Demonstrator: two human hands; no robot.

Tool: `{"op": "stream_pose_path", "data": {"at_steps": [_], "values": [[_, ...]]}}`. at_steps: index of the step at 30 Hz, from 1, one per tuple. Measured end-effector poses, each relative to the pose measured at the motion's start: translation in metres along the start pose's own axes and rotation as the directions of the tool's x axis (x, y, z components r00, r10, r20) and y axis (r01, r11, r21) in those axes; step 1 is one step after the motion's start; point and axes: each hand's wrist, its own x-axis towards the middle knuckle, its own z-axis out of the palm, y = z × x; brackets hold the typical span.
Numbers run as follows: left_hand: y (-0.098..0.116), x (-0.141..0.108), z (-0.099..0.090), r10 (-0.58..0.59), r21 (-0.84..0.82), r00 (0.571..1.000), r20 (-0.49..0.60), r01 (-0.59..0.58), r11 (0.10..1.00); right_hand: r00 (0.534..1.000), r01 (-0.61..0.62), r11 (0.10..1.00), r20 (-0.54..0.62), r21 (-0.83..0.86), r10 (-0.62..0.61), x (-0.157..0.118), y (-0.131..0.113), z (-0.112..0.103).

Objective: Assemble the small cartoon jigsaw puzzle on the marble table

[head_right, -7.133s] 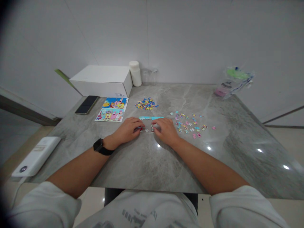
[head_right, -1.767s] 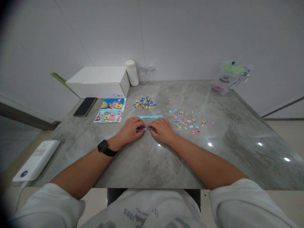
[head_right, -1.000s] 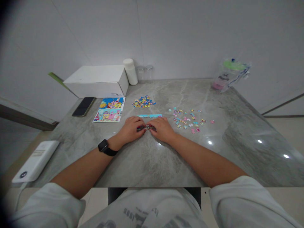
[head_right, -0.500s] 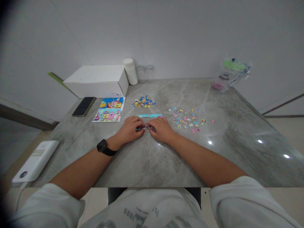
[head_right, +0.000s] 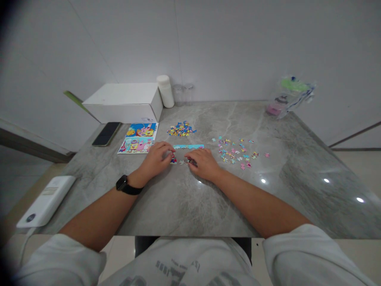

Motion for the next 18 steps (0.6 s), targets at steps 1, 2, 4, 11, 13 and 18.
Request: {"op": "stream_pose_path", "data": {"at_steps": [1,2,4,11,13,18], "values": [[-0.003,0.001,-0.003,-0.026,-0.006,0.999,-0.033,0.026,1.000,1.000,-0.002,1.000,-0.010,0.001,0.002,0.000,0.000,0.000],[-0.005,0.002,-0.004,-0.056,-0.013,0.997,-0.062,0.055,0.998,1.000,-0.003,1.000,-0.022,0.002,0.003,0.000,0.000,-0.001],[-0.010,0.004,-0.006,-0.114,-0.033,0.988,-0.100,0.111,0.993,0.999,-0.004,1.000,-0.038,0.003,0.004,-0.001,0.001,-0.001],[-0.015,0.004,0.000,-0.136,-0.070,0.988,-0.067,0.132,0.989,1.000,-0.002,1.000,0.014,-0.030,0.003,-0.001,0.004,0.000],[-0.015,0.004,0.001,-0.123,-0.078,0.991,-0.061,0.118,0.990,1.000,-0.001,0.999,0.019,-0.037,0.002,0.000,0.004,0.001],[-0.012,0.004,0.002,-0.109,-0.076,0.993,-0.054,0.104,0.992,1.000,0.005,0.999,0.028,-0.038,-0.004,0.002,0.001,0.003]]}}
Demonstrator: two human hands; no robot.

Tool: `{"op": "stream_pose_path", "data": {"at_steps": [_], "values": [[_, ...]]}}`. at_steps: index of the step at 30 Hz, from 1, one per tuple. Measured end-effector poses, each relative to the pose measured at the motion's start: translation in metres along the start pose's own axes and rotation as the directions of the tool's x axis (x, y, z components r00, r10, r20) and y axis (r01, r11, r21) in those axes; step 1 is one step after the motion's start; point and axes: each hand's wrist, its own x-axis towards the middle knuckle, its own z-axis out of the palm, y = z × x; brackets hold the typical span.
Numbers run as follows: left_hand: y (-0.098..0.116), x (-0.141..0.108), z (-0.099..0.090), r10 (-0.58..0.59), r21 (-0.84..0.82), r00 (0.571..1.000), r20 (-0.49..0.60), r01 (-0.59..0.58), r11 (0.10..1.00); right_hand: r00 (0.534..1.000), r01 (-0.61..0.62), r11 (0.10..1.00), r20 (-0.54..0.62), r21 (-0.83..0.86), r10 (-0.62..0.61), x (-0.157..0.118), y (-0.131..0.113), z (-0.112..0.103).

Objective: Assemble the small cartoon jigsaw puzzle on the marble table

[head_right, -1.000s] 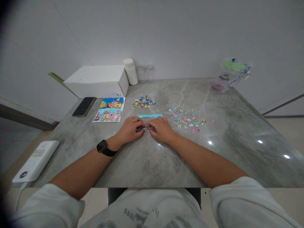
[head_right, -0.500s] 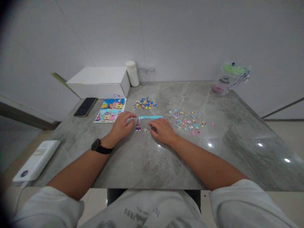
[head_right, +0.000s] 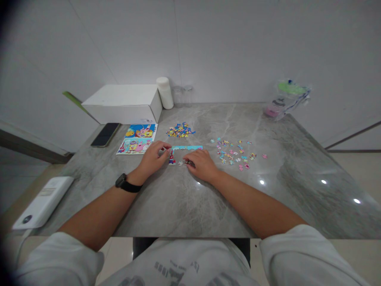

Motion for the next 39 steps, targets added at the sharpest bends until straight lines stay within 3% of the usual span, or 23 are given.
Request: {"op": "stream_pose_path", "data": {"at_steps": [11,31,35,39], "values": [[-0.002,-0.003,0.004,0.083,-0.002,0.996,0.032,-0.083,0.997,1.000,-0.004,1.000,-0.012,0.004,0.004,-0.003,0.003,-0.003],[-0.010,0.001,0.005,0.063,-0.025,0.997,0.051,-0.062,0.998,0.997,-0.040,0.998,-0.068,0.039,0.042,-0.002,-0.005,-0.006],[-0.011,0.001,0.005,0.075,-0.037,0.994,0.077,-0.073,0.997,0.967,-0.094,0.982,-0.219,0.165,0.130,0.005,0.000,-0.032],[-0.008,0.001,0.001,0.070,-0.019,0.992,0.106,-0.068,0.998,0.827,-0.205,0.948,-0.475,0.244,0.301,0.002,0.013,-0.095]]}}
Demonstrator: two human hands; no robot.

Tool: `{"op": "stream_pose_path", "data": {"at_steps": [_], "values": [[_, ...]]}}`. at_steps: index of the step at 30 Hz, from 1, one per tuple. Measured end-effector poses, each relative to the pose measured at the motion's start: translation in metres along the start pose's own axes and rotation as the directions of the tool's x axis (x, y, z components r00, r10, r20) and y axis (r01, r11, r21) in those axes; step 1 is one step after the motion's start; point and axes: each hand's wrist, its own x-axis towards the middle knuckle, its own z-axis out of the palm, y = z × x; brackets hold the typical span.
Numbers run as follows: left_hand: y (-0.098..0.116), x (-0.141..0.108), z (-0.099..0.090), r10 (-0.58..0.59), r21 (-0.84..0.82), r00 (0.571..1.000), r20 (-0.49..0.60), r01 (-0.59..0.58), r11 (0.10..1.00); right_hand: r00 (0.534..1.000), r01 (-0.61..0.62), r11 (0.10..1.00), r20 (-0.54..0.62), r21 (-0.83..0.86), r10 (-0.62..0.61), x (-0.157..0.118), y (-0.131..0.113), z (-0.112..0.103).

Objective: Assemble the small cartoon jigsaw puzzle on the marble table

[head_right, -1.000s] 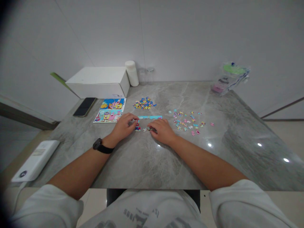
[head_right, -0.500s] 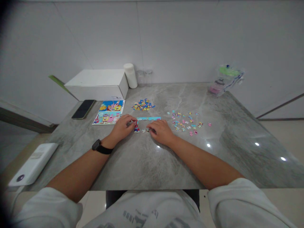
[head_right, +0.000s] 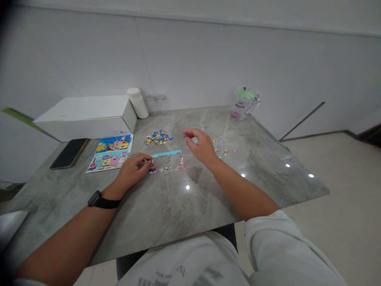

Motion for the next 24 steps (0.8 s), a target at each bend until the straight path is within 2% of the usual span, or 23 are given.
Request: {"op": "stream_pose_path", "data": {"at_steps": [2,4,8,12,16,18,21,24], "values": [[0.002,0.000,-0.001,-0.008,0.005,1.000,0.008,0.008,1.000,0.996,-0.068,0.997,-0.062,-0.042,0.065,0.010,0.003,-0.033],[0.002,0.001,-0.001,-0.012,0.008,1.000,0.013,0.012,1.000,0.992,-0.111,0.989,-0.077,-0.095,0.104,0.012,0.011,-0.060],[-0.002,0.001,0.001,-0.011,0.015,1.000,0.011,0.011,1.000,0.979,-0.205,0.950,-0.059,-0.237,0.196,0.001,0.044,-0.089],[-0.005,0.002,0.002,-0.024,0.004,1.000,-0.011,0.024,1.000,0.952,-0.268,0.891,0.042,-0.365,0.304,-0.018,0.082,-0.095],[-0.002,0.003,0.001,-0.041,0.010,0.999,0.007,0.041,0.999,0.946,-0.195,0.876,0.150,-0.441,0.286,-0.029,0.107,-0.098],[0.000,0.004,0.000,-0.052,0.016,0.998,0.017,0.052,0.999,0.938,-0.125,0.897,0.244,-0.425,0.246,-0.031,0.112,-0.100],[0.002,0.004,0.000,-0.071,0.024,0.997,0.022,0.070,0.997,0.897,-0.051,0.912,0.382,-0.406,0.221,-0.032,0.112,-0.101],[0.003,0.004,0.000,-0.082,0.022,0.996,0.025,0.082,0.996,0.867,-0.013,0.903,0.445,-0.430,0.224,-0.032,0.111,-0.101]]}}
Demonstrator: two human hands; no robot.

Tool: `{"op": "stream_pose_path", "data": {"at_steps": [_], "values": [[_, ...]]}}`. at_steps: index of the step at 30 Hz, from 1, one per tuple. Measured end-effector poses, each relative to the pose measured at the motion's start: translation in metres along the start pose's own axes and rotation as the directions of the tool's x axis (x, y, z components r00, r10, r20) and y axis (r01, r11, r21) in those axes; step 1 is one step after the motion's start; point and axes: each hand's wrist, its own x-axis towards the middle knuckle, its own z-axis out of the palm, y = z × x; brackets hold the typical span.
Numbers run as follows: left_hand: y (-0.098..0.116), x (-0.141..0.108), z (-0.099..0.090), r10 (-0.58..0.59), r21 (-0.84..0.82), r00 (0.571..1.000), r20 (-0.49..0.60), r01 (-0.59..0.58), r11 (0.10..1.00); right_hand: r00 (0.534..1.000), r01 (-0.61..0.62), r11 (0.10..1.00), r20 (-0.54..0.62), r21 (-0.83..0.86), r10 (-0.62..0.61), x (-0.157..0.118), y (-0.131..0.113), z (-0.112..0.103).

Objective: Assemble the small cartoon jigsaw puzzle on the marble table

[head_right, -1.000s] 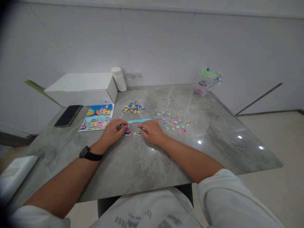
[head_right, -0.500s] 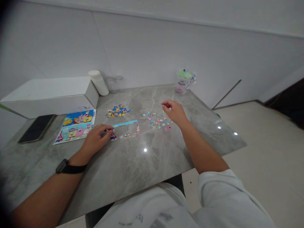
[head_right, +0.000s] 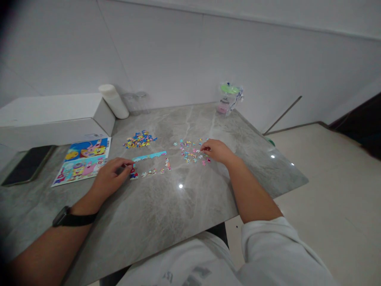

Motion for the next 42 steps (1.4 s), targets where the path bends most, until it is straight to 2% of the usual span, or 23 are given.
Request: {"op": "stream_pose_path", "data": {"at_steps": [8,16,22,27,32,37,42], "values": [[0.000,0.000,0.001,-0.025,-0.032,0.999,0.020,0.026,0.999,0.974,-0.203,0.971,-0.125,-0.128,0.187,-0.007,0.020,-0.009],[0.000,0.000,0.001,-0.029,-0.033,0.999,0.022,0.030,0.999,0.970,-0.237,0.959,0.013,-0.153,0.242,-0.008,0.025,-0.011],[0.001,0.000,0.001,-0.038,-0.045,0.999,0.022,0.039,0.998,0.936,-0.322,0.931,0.092,-0.172,0.341,-0.014,0.034,-0.016],[0.002,-0.001,0.001,-0.028,-0.043,0.999,0.016,0.029,0.999,0.951,-0.283,0.950,0.089,-0.131,0.296,-0.012,0.022,-0.015],[-0.002,-0.001,0.003,-0.014,-0.047,1.000,0.008,0.014,0.999,0.950,-0.253,0.962,0.160,-0.105,0.267,-0.009,0.008,-0.007],[-0.004,-0.001,0.003,-0.012,-0.046,1.000,0.008,0.012,0.999,0.940,-0.244,0.965,0.221,-0.095,0.260,-0.007,0.007,-0.001],[0.000,-0.002,0.003,-0.003,-0.065,1.000,-0.011,0.003,0.998,0.952,-0.217,0.976,0.213,-0.033,0.219,-0.007,0.005,-0.002]]}}
